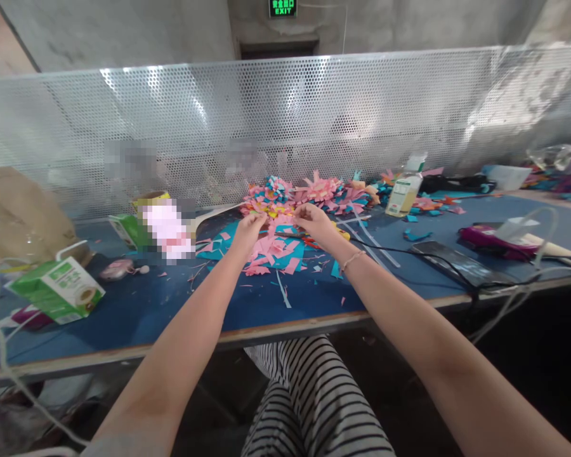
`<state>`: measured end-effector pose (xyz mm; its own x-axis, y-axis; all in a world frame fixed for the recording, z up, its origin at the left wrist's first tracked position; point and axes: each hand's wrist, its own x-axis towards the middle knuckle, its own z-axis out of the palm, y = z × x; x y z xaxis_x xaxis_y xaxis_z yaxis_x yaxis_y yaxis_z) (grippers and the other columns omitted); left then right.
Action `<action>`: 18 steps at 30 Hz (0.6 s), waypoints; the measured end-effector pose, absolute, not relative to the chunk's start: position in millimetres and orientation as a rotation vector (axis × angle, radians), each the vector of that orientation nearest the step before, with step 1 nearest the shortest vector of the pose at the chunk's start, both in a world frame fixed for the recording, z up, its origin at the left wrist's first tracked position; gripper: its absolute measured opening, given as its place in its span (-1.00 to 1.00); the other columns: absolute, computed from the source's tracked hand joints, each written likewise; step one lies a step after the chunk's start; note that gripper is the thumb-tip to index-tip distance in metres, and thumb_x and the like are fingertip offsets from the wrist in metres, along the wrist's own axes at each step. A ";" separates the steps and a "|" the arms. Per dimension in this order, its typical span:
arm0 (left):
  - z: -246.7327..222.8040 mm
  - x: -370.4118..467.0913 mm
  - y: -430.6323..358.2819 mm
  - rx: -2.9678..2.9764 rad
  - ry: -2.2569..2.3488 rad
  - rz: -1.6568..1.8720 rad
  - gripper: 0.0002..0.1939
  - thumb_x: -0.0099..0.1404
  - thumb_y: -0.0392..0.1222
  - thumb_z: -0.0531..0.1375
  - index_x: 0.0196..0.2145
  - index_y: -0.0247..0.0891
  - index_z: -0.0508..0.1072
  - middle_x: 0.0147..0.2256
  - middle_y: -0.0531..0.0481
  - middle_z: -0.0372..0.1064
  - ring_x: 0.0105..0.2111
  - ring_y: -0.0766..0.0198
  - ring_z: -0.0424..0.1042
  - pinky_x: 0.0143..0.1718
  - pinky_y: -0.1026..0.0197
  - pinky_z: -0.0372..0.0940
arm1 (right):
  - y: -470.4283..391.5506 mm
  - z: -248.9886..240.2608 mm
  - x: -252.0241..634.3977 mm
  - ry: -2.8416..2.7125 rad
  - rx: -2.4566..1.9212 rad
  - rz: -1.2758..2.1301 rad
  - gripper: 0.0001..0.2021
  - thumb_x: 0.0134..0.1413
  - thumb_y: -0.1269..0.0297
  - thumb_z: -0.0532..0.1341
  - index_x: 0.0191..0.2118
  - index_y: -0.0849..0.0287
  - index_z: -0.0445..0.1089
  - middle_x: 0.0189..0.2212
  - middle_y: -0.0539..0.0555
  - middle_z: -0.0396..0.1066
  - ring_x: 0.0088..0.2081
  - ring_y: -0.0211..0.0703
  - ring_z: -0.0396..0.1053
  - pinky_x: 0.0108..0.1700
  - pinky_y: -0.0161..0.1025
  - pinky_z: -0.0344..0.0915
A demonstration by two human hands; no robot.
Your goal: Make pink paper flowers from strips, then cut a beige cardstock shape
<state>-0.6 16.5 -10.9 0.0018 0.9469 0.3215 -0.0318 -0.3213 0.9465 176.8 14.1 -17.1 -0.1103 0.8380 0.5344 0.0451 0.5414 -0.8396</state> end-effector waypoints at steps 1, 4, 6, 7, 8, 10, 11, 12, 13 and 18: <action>-10.6 -1.0 16.0 1.449 1.022 1.454 -0.71 0.03 0.03 0.22 -0.47 -0.29 0.41 -0.44 -0.03 0.37 -0.39 0.28 0.35 -0.34 0.21 0.27 | 13.9 -17.2 176.6 -1.556 -0.772 0.800 -0.84 -0.21 0.30 0.15 -0.45 0.14 0.12 -0.55 -0.09 0.15 -0.50 -0.33 0.17 -0.46 -0.31 0.22; -9.7 -1.4 12.9 1.533 1.028 1.427 -0.72 0.02 0.00 0.23 -0.42 -0.29 0.45 -0.39 -0.04 0.40 -0.36 0.28 0.36 -0.34 0.22 0.26 | 11.1 -16.6 175.7 -1.595 -0.760 0.788 -0.82 -0.20 0.27 0.18 -0.45 0.14 0.14 -0.54 -0.08 0.17 -0.48 -0.32 0.18 -0.45 -0.31 0.22; -9.8 -1.3 11.2 1.617 1.035 1.404 -0.74 0.01 -0.04 0.24 -0.40 -0.28 0.46 -0.38 -0.02 0.40 -0.38 0.30 0.35 -0.34 0.23 0.25 | 8.2 -15.4 175.0 -1.619 -0.754 0.790 -0.81 -0.19 0.26 0.19 -0.43 0.15 0.14 -0.52 -0.07 0.18 -0.47 -0.32 0.18 -0.43 -0.30 0.22; -10.0 -1.3 10.8 1.660 1.046 1.391 -0.76 0.01 -0.06 0.24 -0.40 -0.28 0.47 -0.39 -0.02 0.41 -0.39 0.31 0.34 -0.34 0.23 0.25 | 6.8 -14.7 174.6 -1.629 -0.748 0.790 -0.80 -0.19 0.26 0.20 -0.43 0.15 0.14 -0.51 -0.07 0.19 -0.47 -0.32 0.19 -0.43 -0.30 0.22; -10.4 -1.4 10.8 1.697 1.061 1.376 -0.76 0.00 -0.07 0.24 -0.40 -0.27 0.47 -0.40 -0.02 0.41 -0.40 0.32 0.34 -0.34 0.23 0.25 | 5.6 -14.1 174.3 -1.639 -0.742 0.787 -0.80 -0.18 0.26 0.20 -0.43 0.15 0.14 -0.50 -0.06 0.19 -0.46 -0.32 0.19 -0.42 -0.29 0.22; -11.2 -1.7 11.2 1.752 1.087 1.358 -0.77 0.00 -0.07 0.24 -0.41 -0.27 0.48 -0.42 -0.01 0.41 -0.42 0.32 0.33 -0.35 0.23 0.24 | 3.9 -13.2 173.7 -1.658 -0.736 0.783 -0.80 -0.18 0.27 0.20 -0.43 0.15 0.13 -0.49 -0.06 0.20 -0.46 -0.32 0.19 -0.40 -0.29 0.22; -11.5 -1.9 11.4 1.773 1.090 1.354 -0.77 -0.01 -0.07 0.24 -0.42 -0.27 0.48 -0.43 -0.01 0.41 -0.43 0.33 0.32 -0.36 0.24 0.23 | 3.5 -12.9 173.4 -1.667 -0.737 0.779 -0.81 -0.17 0.27 0.20 -0.43 0.15 0.14 -0.48 -0.06 0.20 -0.45 -0.32 0.19 -0.40 -0.29 0.22; -11.6 -1.9 11.5 1.790 1.086 1.356 -0.77 -0.01 -0.06 0.25 -0.43 -0.27 0.48 -0.45 -0.01 0.40 -0.45 0.33 0.31 -0.37 0.24 0.23 | 3.4 -12.9 173.2 -1.675 -0.740 0.773 -0.81 -0.17 0.27 0.19 -0.43 0.16 0.14 -0.48 -0.05 0.20 -0.45 -0.32 0.19 -0.39 -0.29 0.22; -11.5 -1.9 11.3 1.802 1.078 1.359 -0.76 -0.02 -0.05 0.25 -0.45 -0.27 0.47 -0.46 0.00 0.39 -0.46 0.34 0.30 -0.38 0.25 0.22 | 3.6 -13.0 173.1 -1.681 -0.740 0.767 -0.81 -0.16 0.28 0.19 -0.42 0.16 0.14 -0.47 -0.05 0.20 -0.45 -0.32 0.19 -0.38 -0.29 0.21; -11.2 -0.9 9.8 1.773 1.035 1.360 -0.80 -0.05 -0.09 0.27 -0.51 -0.29 0.46 -0.52 0.02 0.35 -0.51 0.37 0.25 -0.41 0.27 0.18 | 6.6 -15.7 173.3 -1.702 -0.731 0.742 -0.82 -0.13 0.26 0.18 -0.41 0.16 0.15 -0.47 -0.05 0.20 -0.44 -0.32 0.21 -0.36 -0.29 0.22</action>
